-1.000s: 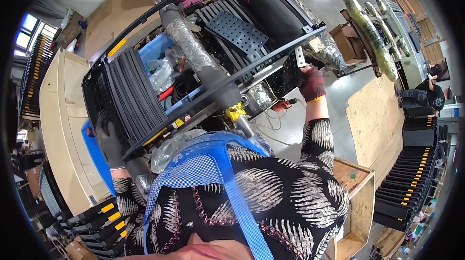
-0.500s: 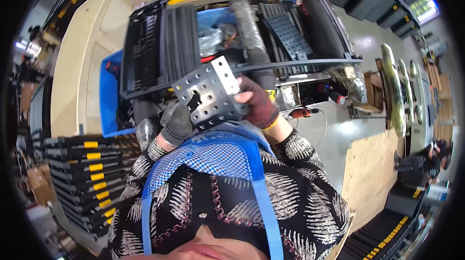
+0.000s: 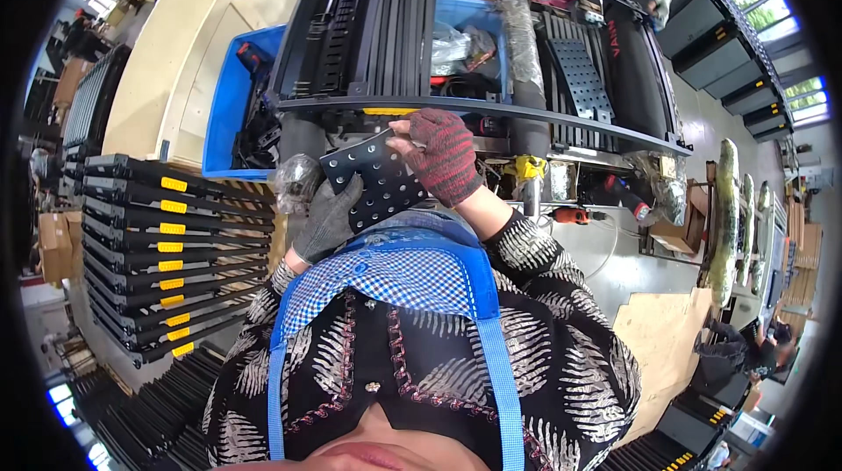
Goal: Assembling components of a treadmill on a factory floor using an electric screwdriver.
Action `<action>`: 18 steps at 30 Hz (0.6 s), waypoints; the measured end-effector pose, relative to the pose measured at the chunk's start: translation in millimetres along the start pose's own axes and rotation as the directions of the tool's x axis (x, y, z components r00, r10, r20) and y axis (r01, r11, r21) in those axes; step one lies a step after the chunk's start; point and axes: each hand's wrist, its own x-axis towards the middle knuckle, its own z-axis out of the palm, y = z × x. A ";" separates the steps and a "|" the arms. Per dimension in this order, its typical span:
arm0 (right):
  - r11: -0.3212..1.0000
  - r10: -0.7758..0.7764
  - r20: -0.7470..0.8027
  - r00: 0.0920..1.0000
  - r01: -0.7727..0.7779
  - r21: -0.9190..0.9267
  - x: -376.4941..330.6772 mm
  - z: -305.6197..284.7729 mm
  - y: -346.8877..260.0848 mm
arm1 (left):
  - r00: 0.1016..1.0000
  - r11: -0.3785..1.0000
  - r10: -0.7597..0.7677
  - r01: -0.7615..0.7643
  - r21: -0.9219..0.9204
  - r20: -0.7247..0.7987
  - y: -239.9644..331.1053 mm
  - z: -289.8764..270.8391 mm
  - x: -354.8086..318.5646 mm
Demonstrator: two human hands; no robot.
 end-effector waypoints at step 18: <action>0.756 0.420 -0.061 0.906 -0.312 0.575 62.0 82.2 31.8 | 0.972 0.825 0.236 -0.210 0.524 0.018 -14.0 -71.6 -52.4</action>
